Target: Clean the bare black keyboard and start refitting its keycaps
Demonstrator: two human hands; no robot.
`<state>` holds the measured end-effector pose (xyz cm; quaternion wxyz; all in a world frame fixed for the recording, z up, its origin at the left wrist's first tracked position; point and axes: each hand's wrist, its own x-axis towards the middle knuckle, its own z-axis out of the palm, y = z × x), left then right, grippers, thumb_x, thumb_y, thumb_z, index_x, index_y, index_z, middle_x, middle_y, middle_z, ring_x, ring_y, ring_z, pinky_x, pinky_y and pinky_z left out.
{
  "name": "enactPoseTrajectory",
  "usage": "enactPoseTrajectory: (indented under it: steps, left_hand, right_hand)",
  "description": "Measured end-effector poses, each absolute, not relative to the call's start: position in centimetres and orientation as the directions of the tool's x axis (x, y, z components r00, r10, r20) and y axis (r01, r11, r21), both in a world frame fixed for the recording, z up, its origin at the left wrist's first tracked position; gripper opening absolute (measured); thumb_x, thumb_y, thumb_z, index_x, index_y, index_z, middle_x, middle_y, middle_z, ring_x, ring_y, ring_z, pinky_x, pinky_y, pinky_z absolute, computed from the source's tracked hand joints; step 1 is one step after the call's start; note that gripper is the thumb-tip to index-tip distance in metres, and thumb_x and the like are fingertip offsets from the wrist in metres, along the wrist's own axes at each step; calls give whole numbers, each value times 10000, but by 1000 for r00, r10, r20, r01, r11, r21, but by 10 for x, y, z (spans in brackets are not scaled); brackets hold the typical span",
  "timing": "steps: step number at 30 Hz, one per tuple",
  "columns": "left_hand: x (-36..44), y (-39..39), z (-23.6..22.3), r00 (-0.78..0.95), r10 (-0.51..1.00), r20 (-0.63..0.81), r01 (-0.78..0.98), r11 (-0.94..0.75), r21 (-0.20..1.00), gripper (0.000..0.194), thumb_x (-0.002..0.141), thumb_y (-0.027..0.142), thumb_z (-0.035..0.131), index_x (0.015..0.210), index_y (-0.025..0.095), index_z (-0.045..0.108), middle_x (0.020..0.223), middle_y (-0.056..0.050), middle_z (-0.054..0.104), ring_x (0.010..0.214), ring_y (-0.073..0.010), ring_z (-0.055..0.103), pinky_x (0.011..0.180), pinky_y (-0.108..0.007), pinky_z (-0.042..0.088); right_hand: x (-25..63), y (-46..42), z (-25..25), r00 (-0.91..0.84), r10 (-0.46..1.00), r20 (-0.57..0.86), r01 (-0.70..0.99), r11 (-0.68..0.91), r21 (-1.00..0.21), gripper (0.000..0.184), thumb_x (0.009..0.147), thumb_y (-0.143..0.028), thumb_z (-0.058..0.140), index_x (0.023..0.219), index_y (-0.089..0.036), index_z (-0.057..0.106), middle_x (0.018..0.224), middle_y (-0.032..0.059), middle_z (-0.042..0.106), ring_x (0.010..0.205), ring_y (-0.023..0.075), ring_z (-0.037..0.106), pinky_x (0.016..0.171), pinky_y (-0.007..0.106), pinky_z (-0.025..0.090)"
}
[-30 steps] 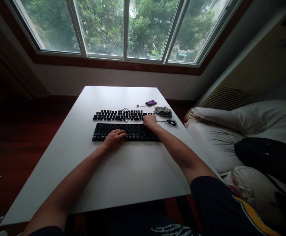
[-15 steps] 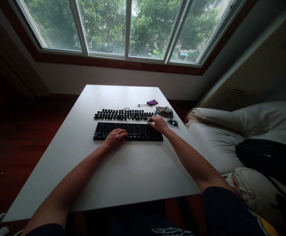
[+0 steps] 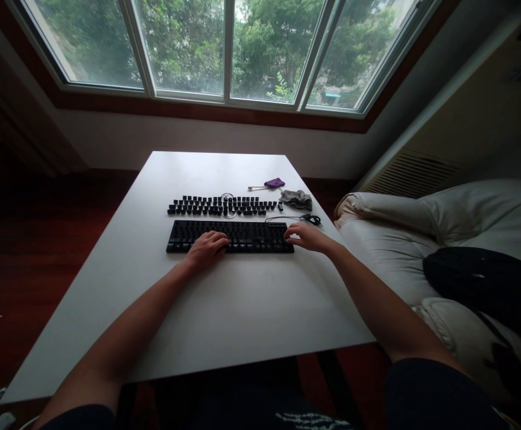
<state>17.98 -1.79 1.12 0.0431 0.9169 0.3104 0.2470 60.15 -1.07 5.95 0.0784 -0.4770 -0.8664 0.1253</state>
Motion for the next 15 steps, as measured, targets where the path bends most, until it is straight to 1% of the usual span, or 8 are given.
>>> enactPoseTrajectory:
  steps: [3,7,12,15]
  left_hand:
    - [179,-17,11,688,587,426,545,-806,231,251,963,251,525,1166,242,672,1244,-88,674,1126,-253,604,959,-439,491]
    - [179,-16,10,683,591,429,550,-803,230,243,965,252,527,1160,245,672,1248,-84,674,1117,-251,606,954,-435,489]
    - [180,-16,9,691,585,424,552,-806,214,236,975,253,520,1162,230,662,1255,-83,672,1119,-251,605,959,-431,485]
    - [179,-16,8,694,583,422,552,-807,208,232,974,251,524,1162,229,658,1262,-77,670,1123,-252,602,969,-434,481]
  right_hand:
    - [599,-13,58,-534,845,29,810,521,-271,170,910,-354,650,967,-242,764,1021,67,736,947,236,665,834,348,502]
    - [591,-18,60,-530,848,8,828,520,-211,124,909,-306,651,961,-242,744,1016,59,727,942,232,656,811,332,492]
    - [575,-27,66,-506,862,0,861,505,-66,46,875,-225,680,902,-243,713,963,58,725,927,238,653,712,308,452]
    - [569,-31,68,-492,870,4,870,492,-7,42,884,-215,669,874,-245,695,956,54,723,886,233,657,658,308,425]
